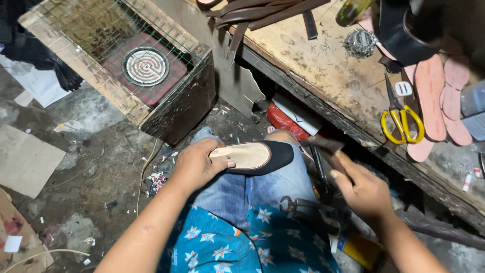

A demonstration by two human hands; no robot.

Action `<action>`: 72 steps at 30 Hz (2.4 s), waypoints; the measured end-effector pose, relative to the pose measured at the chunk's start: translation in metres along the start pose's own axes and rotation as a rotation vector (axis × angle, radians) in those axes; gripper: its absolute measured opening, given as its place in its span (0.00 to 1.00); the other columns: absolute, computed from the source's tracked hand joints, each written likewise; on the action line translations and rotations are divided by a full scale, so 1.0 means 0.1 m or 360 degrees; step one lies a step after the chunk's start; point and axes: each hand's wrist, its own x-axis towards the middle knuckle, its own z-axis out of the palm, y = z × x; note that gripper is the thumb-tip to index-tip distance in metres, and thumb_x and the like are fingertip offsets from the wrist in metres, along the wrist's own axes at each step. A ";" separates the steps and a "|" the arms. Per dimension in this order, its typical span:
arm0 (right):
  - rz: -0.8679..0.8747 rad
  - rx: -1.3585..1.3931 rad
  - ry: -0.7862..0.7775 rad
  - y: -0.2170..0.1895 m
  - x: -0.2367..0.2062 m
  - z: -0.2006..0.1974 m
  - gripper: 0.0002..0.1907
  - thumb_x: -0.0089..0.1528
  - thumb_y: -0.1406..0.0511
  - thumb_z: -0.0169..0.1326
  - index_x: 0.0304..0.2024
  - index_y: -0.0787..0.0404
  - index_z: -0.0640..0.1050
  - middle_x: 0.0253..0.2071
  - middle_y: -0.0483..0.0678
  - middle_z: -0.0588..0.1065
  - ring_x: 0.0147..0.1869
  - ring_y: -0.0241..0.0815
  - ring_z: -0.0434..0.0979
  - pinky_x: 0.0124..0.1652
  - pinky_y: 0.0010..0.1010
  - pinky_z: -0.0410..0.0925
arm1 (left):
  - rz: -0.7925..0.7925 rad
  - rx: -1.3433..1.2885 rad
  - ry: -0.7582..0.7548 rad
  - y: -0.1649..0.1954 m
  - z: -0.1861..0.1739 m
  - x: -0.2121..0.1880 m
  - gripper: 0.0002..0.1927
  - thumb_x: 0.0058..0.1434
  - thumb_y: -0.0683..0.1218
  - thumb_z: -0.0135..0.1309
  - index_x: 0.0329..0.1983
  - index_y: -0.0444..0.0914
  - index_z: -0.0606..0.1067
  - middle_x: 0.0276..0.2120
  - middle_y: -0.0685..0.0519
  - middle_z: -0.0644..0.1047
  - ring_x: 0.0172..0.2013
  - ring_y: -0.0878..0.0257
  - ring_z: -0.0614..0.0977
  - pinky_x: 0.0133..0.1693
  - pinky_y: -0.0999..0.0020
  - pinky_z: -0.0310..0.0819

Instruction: The person sits on the floor and works a black shoe upper over a wooden last, hammering the insole board and upper into place with a cobbler's hammer. They use pliers to pull and trim the upper material at the edge, then fit and press a brown strap across the shoe.

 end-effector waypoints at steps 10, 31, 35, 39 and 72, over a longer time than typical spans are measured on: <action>0.0287 0.0671 -0.0381 -0.49 -0.09 -0.13 0.33 0.62 0.61 0.55 0.69 0.60 0.68 0.60 0.56 0.77 0.64 0.41 0.74 0.62 0.30 0.60 | 0.0137 0.0401 -0.0483 0.30 0.11 0.02 0.46 0.41 0.51 0.67 0.67 0.43 0.67 0.46 0.43 0.75 0.50 0.45 0.74 0.51 0.52 0.61; 0.0367 0.0478 0.0197 -0.06 -0.14 -0.14 0.32 0.65 0.61 0.54 0.71 0.60 0.66 0.64 0.58 0.74 0.63 0.47 0.75 0.60 0.32 0.64 | 0.0013 -0.0717 -0.0572 0.06 0.05 0.07 0.44 0.50 0.50 0.66 0.70 0.41 0.62 0.49 0.48 0.80 0.48 0.59 0.83 0.51 0.62 0.74; 0.0777 0.0795 0.0053 -0.09 -0.27 -0.06 0.37 0.64 0.63 0.56 0.77 0.54 0.68 0.54 0.65 0.77 0.49 0.60 0.78 0.48 0.41 0.68 | -0.0583 -0.1657 -0.1314 -0.18 0.34 0.19 0.33 0.59 0.55 0.61 0.65 0.35 0.73 0.53 0.45 0.81 0.48 0.62 0.83 0.52 0.65 0.77; 0.0288 0.0571 0.0032 -0.21 -0.39 0.09 0.31 0.61 0.63 0.56 0.67 0.61 0.70 0.56 0.56 0.79 0.58 0.44 0.79 0.55 0.33 0.69 | -0.1148 -0.2009 -0.1357 -0.42 0.63 0.07 0.32 0.58 0.57 0.60 0.61 0.34 0.75 0.48 0.45 0.83 0.41 0.59 0.85 0.44 0.62 0.80; -0.0060 -0.0307 0.0422 0.51 0.44 -0.27 0.30 0.66 0.58 0.58 0.71 0.50 0.73 0.42 0.59 0.74 0.48 0.57 0.77 0.47 0.45 0.70 | -0.0192 -0.2225 -0.0387 0.46 0.28 -0.28 0.48 0.57 0.54 0.60 0.77 0.34 0.54 0.67 0.45 0.69 0.65 0.58 0.71 0.66 0.64 0.61</action>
